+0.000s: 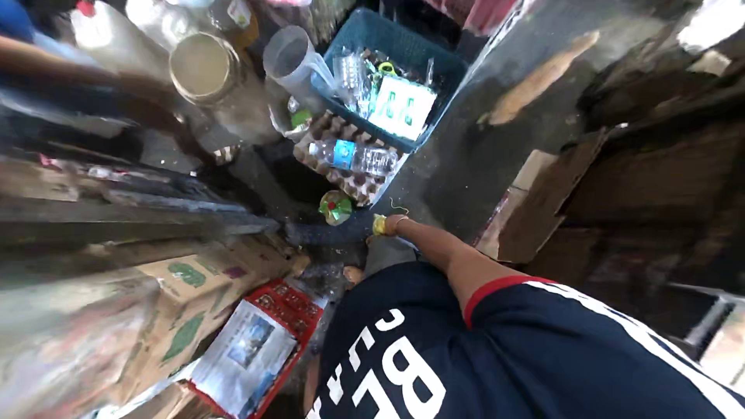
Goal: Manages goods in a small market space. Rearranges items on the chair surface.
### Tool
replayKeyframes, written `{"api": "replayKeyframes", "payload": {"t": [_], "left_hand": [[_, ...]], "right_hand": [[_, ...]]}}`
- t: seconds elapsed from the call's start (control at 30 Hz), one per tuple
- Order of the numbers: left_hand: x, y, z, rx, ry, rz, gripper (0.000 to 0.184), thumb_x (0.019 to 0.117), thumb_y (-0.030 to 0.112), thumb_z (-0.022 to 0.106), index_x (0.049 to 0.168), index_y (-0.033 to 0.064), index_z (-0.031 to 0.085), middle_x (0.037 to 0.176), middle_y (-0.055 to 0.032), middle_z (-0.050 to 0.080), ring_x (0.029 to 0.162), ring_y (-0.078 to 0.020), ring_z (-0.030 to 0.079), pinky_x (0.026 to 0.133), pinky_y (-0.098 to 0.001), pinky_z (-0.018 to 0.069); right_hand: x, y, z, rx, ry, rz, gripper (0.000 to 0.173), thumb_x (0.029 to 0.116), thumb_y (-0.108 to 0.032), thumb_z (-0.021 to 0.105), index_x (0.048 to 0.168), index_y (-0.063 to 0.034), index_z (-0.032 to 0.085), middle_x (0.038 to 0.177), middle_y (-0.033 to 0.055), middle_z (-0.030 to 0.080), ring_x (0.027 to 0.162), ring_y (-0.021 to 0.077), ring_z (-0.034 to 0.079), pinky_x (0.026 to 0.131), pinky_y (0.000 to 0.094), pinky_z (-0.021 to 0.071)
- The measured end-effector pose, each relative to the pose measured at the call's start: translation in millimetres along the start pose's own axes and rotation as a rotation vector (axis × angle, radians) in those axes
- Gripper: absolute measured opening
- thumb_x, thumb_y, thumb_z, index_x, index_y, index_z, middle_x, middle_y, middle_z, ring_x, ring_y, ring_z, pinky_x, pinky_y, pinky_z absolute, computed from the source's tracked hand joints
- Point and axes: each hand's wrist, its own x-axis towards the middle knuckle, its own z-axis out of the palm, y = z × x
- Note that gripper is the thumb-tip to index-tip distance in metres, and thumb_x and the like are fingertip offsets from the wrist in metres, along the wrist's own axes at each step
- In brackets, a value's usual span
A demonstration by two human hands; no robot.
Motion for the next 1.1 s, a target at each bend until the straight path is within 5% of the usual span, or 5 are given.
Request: {"api": "replayKeyframes", "payload": {"t": [0.17, 0.3, 0.5, 0.73, 1.1], "left_hand": [[124, -107, -32, -0.431, -0.219, -0.748, 0.042, 0.11, 0.02, 0.045, 0.141, -0.0079, 0.05, 0.132, -0.0305, 0.059, 0.117, -0.0387, 0.061, 0.1, -0.0534, 0.0486], [180, -118, -69, -0.427, -0.13, -0.655, 0.043, 0.1104, 0.02, 0.044, 0.142, -0.0087, 0.049, 0.136, -0.0305, 0.057, 0.122, -0.0381, 0.059, 0.105, -0.0493, 0.0468], [206, -127, -33, -0.34, -0.417, -0.505, 0.04, 0.108, 0.021, 0.05, 0.136, -0.0075, 0.056, 0.133, -0.0286, 0.06, 0.124, -0.0378, 0.059, 0.107, -0.0511, 0.0457], [263, -95, -22, -0.421, -0.659, -0.485, 0.042, 0.1089, 0.023, 0.049, 0.141, -0.0037, 0.053, 0.136, -0.0259, 0.058, 0.122, -0.0351, 0.059, 0.105, -0.049, 0.0462], [546, -30, -93, -0.357, -0.527, -0.305, 0.041, 0.106, 0.024, 0.054, 0.139, -0.0001, 0.057, 0.142, -0.0213, 0.057, 0.133, -0.0318, 0.055, 0.112, -0.049, 0.0422]], "right_hand": [[-14, -46, 18, -0.069, 0.023, 0.085, 0.048, 0.1029, -0.025, 0.056, 0.138, 0.0079, 0.053, 0.141, 0.0325, 0.053, 0.132, 0.0506, 0.049, 0.105, 0.0723, 0.0372], [-38, -85, 28, -0.05, -0.015, 0.22, 0.049, 0.1039, -0.018, 0.053, 0.142, 0.0121, 0.047, 0.147, 0.0343, 0.046, 0.138, 0.0501, 0.043, 0.111, 0.0673, 0.0329], [-13, -89, 37, 0.048, 0.079, 0.341, 0.045, 0.103, -0.017, 0.053, 0.137, 0.0129, 0.051, 0.144, 0.0319, 0.05, 0.138, 0.0444, 0.047, 0.113, 0.0609, 0.0362], [-13, -185, -26, 0.037, 0.179, 0.287, 0.042, 0.101, -0.019, 0.056, 0.13, 0.0116, 0.056, 0.136, 0.0313, 0.056, 0.13, 0.0452, 0.053, 0.107, 0.0628, 0.041], [131, -318, -166, 0.025, 0.184, -0.15, 0.039, 0.0978, -0.017, 0.062, 0.128, 0.008, 0.061, 0.128, 0.0309, 0.062, 0.124, 0.046, 0.057, 0.105, 0.0641, 0.0425]]}}
